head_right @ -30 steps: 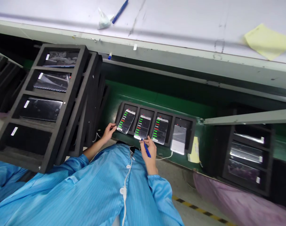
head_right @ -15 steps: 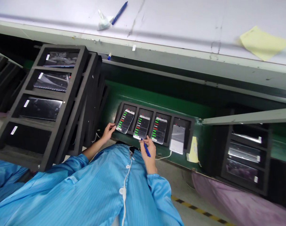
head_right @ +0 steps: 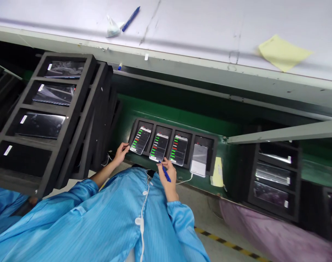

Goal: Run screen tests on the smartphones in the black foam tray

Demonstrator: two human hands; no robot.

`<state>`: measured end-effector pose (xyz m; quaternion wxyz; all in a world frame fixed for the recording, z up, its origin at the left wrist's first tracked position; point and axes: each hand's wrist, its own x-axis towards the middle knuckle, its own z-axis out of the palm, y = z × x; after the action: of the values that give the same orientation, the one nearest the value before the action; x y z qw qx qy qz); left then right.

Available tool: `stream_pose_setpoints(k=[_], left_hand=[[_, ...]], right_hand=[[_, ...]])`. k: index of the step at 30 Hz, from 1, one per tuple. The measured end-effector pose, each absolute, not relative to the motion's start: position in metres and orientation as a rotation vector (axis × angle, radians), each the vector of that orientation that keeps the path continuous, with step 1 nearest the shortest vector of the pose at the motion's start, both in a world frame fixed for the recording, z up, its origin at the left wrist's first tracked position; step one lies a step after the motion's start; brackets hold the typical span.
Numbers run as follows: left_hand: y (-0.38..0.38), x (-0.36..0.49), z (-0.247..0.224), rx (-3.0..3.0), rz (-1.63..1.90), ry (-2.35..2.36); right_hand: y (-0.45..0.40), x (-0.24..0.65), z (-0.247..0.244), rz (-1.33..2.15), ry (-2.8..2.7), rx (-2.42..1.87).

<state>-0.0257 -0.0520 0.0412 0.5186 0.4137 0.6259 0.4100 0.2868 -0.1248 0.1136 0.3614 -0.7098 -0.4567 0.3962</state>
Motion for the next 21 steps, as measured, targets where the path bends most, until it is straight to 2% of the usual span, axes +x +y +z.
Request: stream_pose_setpoints(k=[6, 10, 14, 21], left_hand=[[-0.058, -0.015, 0.055, 0.921, 1.018, 1.569], [-0.060, -0.004, 0.068, 0.816, 1.045, 1.658], [-0.061, 0.001, 0.078, 0.757, 1.035, 1.706], [-0.062, 0.005, 0.086, 0.738, 1.020, 1.745]], right_hand=[[-0.137, 0.345, 0.111, 0.860, -1.031, -1.838], [-0.140, 0.374, 0.110, 0.931, -1.074, -1.867], [-0.137, 0.378, 0.114, 1.005, -1.131, -1.829], [-0.135, 0.368, 0.117, 0.913, -1.298, -1.829]])
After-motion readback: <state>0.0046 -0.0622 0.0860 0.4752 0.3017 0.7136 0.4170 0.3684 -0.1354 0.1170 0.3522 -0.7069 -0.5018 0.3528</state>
